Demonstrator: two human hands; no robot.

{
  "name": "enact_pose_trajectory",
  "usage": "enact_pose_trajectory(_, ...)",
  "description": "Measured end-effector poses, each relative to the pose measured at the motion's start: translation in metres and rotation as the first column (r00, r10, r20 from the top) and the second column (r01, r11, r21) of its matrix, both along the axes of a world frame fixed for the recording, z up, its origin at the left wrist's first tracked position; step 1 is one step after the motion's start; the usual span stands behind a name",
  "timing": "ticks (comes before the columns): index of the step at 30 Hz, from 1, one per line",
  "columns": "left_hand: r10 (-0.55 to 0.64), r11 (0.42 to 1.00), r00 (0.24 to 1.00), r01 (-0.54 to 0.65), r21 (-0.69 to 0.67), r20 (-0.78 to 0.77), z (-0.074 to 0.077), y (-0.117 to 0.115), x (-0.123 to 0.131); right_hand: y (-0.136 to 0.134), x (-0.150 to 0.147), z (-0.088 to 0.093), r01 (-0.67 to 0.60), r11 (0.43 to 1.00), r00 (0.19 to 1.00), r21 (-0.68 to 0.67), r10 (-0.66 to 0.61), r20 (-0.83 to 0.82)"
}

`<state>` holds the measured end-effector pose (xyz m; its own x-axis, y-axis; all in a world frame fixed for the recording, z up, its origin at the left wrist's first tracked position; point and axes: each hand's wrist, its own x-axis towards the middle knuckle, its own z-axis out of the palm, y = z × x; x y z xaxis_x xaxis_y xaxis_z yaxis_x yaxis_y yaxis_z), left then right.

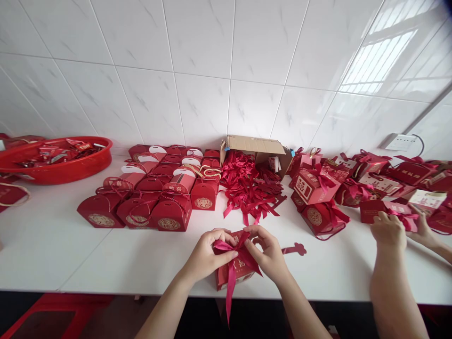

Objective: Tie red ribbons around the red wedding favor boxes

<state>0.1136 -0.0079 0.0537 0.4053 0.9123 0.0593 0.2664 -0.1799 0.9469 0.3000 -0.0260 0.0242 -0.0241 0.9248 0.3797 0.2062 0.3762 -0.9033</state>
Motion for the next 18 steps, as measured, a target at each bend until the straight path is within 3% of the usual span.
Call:
enact_pose_trajectory(5, -0.036, 0.999, 0.999, 0.035, 0.025, 0.004, 0.0024, 0.0013, 0.0006, 0.0010, -0.0048, 0.0035, 0.037, 0.999, 0.999, -0.004, -0.037, 0.035)
enact_pose_trajectory(13, 0.002, 1.000, 1.000, -0.002, 0.011, 0.030, 0.0009, 0.0028, 0.0031, 0.0018, -0.0062, 0.0013, 0.094, 0.993, 0.980, 0.067, -0.104, 0.169)
enact_pose_trajectory(18, 0.001, 1.000, 1.000, -0.001, 0.001, 0.024, -0.0022, 0.0040, 0.0058, 0.0028, -0.0074, 0.0018, 0.123, 0.988, 0.980, 0.091, -0.136, 0.147)
